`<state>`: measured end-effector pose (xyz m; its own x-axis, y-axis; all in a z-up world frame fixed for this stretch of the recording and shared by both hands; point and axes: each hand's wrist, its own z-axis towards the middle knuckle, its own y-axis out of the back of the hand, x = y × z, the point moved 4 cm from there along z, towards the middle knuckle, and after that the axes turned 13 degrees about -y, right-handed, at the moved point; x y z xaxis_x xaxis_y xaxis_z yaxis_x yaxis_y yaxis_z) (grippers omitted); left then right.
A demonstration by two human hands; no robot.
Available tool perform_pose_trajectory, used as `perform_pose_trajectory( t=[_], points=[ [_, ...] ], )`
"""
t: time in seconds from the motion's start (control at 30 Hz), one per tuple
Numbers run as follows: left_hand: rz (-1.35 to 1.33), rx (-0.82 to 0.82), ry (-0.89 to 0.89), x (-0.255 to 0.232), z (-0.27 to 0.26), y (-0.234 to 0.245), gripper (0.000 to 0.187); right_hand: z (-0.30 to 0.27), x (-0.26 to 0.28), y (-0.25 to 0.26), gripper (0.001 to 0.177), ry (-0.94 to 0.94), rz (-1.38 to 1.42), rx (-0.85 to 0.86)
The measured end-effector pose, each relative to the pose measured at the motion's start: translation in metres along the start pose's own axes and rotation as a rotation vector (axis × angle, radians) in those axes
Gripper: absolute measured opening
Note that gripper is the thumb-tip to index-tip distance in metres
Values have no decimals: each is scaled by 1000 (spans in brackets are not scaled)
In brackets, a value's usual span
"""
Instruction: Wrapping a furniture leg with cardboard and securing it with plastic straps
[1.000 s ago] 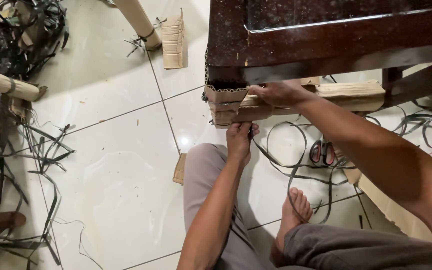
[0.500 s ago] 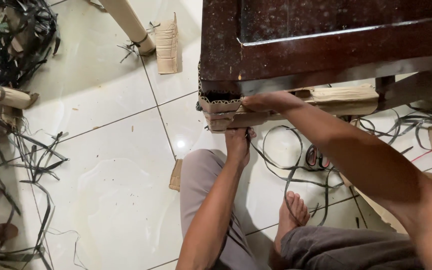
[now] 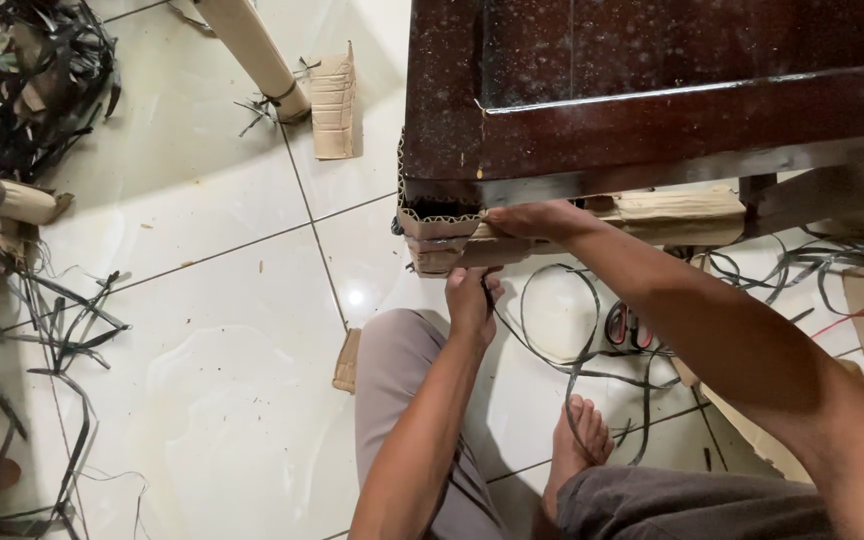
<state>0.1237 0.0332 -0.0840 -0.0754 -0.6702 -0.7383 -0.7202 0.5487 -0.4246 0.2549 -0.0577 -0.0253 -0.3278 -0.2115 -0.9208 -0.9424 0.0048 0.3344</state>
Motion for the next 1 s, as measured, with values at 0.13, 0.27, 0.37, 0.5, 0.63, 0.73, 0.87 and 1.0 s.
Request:
perform_pose_trajectory(
  t=[0.13, 0.27, 0.37, 0.5, 0.63, 0.73, 0.87, 1.0],
  points=[
    [-35, 40, -43, -15, -5, -9, 18, 10, 30, -29, 45, -25, 5, 16],
    [-44, 112, -115, -44, -21, -23, 10, 25, 60, -56, 43, -77, 12, 56],
    [-65, 123, -121, -32, -11, -19, 7, 27, 88, -70, 42, -112, 17, 79],
    [-112, 123, -128, -34, -12, -22, 5, 27, 130, -84, 41, -166, 25, 116],
    [-106, 119, -169, -24, -23, -10, 6, 22, 142, -92, 41, -210, 28, 136],
    [-143, 127, -169, -34, -48, -9, 13, -2, 50, -35, 22, -934, 531, -98],
    [-160, 164, -211, -47, -66, -13, 19, -6, -52, 38, 14, -1242, 1281, 299],
    [-59, 113, -265, -56, -60, -18, 14, -14, -97, 73, 15, -1471, 1621, 62]
  ],
)
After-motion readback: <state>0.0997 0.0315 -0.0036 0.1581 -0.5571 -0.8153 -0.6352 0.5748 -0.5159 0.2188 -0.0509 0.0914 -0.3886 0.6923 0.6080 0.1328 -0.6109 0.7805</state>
